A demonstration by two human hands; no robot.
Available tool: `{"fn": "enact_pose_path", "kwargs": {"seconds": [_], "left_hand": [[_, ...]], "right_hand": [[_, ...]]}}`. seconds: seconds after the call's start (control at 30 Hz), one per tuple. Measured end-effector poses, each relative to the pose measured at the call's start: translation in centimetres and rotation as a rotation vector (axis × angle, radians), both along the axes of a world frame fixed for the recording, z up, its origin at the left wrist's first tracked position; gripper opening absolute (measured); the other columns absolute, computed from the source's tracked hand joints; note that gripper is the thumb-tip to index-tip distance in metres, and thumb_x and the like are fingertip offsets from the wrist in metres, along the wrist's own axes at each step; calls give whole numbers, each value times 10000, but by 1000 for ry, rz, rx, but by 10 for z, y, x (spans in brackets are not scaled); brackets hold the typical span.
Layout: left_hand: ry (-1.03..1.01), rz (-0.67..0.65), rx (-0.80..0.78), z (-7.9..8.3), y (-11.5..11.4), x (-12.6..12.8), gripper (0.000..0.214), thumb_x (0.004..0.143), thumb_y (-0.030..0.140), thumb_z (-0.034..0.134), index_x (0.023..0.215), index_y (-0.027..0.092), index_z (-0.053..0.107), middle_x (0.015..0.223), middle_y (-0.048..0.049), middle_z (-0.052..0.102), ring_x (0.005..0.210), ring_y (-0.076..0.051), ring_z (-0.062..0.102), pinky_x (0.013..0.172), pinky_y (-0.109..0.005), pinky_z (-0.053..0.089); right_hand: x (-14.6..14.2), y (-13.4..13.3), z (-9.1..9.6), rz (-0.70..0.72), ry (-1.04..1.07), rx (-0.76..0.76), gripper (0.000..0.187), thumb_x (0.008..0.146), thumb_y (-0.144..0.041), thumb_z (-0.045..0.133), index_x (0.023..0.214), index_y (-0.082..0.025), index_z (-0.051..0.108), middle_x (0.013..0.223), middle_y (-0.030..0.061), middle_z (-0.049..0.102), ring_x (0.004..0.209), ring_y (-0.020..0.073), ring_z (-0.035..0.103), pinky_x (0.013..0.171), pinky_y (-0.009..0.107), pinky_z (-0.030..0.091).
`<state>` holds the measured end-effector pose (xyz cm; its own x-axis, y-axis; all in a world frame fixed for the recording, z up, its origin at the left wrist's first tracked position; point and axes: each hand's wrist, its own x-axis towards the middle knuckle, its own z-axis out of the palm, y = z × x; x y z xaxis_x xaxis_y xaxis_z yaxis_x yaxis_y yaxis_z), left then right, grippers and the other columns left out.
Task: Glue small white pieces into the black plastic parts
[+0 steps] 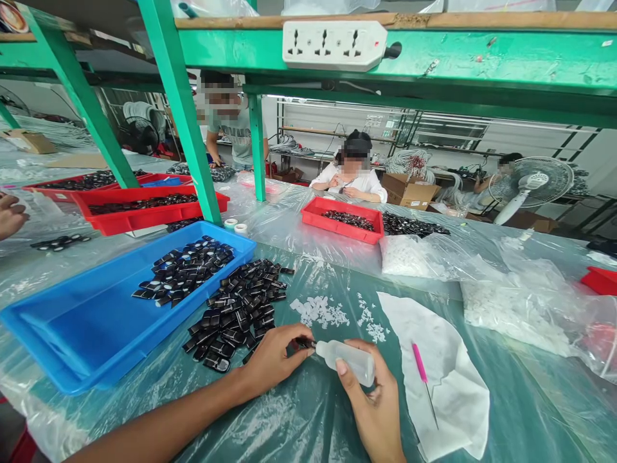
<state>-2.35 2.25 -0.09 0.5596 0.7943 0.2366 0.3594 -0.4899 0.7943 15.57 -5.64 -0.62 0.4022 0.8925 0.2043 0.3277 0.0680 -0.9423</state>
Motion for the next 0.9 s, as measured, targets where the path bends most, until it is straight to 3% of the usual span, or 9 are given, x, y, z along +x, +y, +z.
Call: {"fn": "enact_pose_path", "kwargs": {"seconds": [0.2,0.5,0.7,0.9], "left_hand": [[-55,-51,-36,2,0,0,194,848,236,521,1018,204,609,944,-11,655,805,-146,602,619,-197,413],[-20,-43,-29,-2,3,0,152,864,254,532,985,220,618,907,12,660,796,-135,602,645,-183,407],[-40,-36,-30,-1,3,0,127,853,237,544,958,218,613,898,18,649,783,-129,591,672,-186,409],[-90,-26,-89,-4,3,2,204,830,235,569,1020,226,642,964,5,668,816,-143,600,701,-201,429]], "right_hand": [[1,2,0,-32,39,-12,418,702,-495,665,980,-190,596,972,69,632,858,209,581,671,234,479],[-8,1,11,-18,145,-114,483,701,-563,631,1001,-188,584,869,46,635,768,196,572,649,248,446],[-22,-3,23,-108,159,-35,431,692,-553,639,939,-205,582,919,33,633,844,197,552,673,234,409],[-6,3,3,20,292,-82,428,725,-532,639,984,-196,581,646,-20,548,606,134,475,600,238,381]]}}
